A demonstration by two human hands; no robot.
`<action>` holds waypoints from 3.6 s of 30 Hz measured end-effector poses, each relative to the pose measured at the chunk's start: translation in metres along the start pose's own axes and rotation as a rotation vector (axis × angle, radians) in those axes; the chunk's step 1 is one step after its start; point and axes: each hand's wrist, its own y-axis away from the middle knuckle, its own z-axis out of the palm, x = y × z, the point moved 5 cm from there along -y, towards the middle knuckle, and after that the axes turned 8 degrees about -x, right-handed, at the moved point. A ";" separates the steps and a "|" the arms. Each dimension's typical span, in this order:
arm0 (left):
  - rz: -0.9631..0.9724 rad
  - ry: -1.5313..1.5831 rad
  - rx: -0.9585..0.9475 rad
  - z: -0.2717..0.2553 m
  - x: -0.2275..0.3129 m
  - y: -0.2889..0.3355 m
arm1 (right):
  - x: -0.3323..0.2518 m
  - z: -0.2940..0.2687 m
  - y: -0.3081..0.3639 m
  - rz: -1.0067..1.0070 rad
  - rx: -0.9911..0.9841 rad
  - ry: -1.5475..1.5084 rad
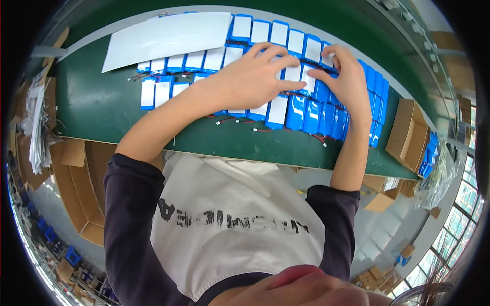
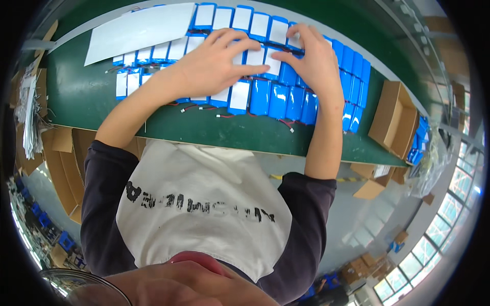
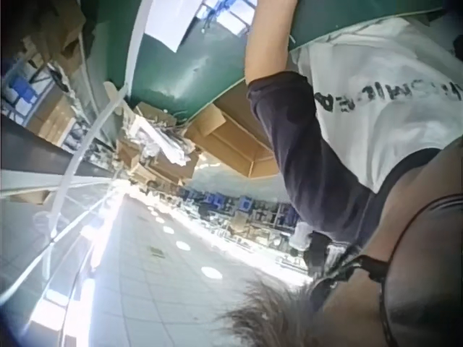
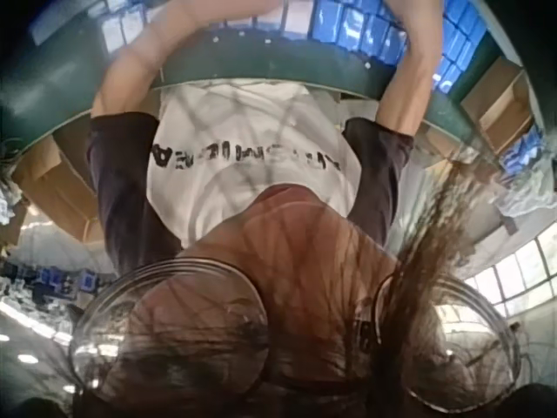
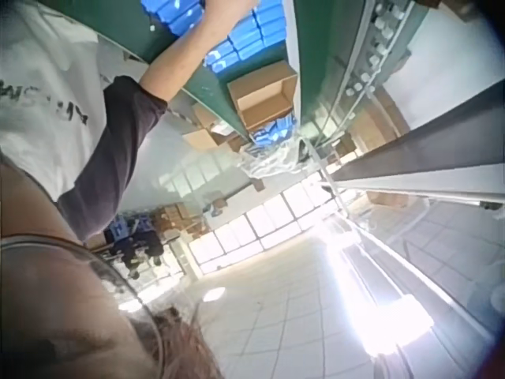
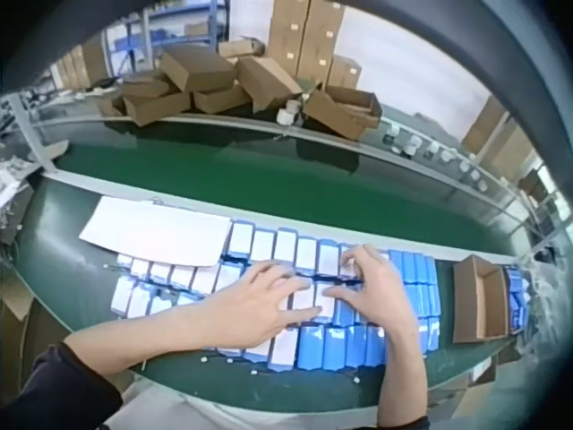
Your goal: The person applies white adhesive labels to a grid of blue rectangular battery packs arranged on a green workbench. They peel labels from a sheet and press them onto the packs one by one. After labeling, the person gathers the packs and places them into a cardboard box.
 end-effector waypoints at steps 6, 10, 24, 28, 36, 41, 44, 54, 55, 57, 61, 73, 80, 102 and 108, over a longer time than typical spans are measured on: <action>-0.163 -0.026 0.055 -0.049 -0.026 0.047 | 0.018 0.003 -0.003 0.038 -0.103 -0.162; -0.564 -0.318 0.066 -0.080 -0.083 0.145 | 0.011 0.004 -0.004 0.048 -0.098 -0.174; -0.424 0.289 0.908 -0.199 -0.077 0.063 | -0.125 -0.062 -0.042 -0.429 0.259 -0.707; -0.284 0.706 1.074 -0.171 -0.077 0.012 | -0.133 -0.065 -0.066 -0.357 0.417 -0.956; -0.112 1.271 0.888 -0.101 -0.063 -0.041 | -0.098 -0.055 -0.073 -0.274 0.715 -0.826; -0.173 1.261 0.931 -0.104 -0.077 -0.038 | -0.100 -0.050 -0.086 -0.273 0.816 -0.674; -0.300 0.911 1.061 -0.131 -0.089 -0.012 | -0.111 -0.068 -0.076 -0.271 0.722 -0.613; -0.172 1.597 0.891 -0.129 -0.110 -0.022 | -0.150 -0.053 -0.070 -0.268 0.085 -1.333; -0.206 1.658 0.822 -0.126 -0.108 -0.024 | -0.148 -0.049 -0.071 -0.289 0.056 -1.367; -0.274 1.773 0.686 -0.120 -0.104 -0.026 | -0.142 -0.040 -0.076 -0.333 -0.008 -1.432; -0.217 1.246 0.726 -0.120 -0.110 -0.023 | -0.147 -0.037 -0.073 -0.242 -0.088 -1.453; -0.377 0.422 0.991 -0.144 -0.130 0.005 | -0.146 -0.032 -0.071 -0.202 -0.179 -1.533; -0.573 0.319 0.902 -0.158 -0.162 0.048 | -0.082 -0.081 -0.037 -0.217 0.247 -0.976; -0.123 0.137 0.042 -0.013 0.056 0.030 | -0.024 0.008 0.052 -0.138 -0.444 -0.062; -0.087 0.097 -0.026 0.002 0.063 0.029 | -0.030 -0.008 0.056 -0.165 -0.262 0.049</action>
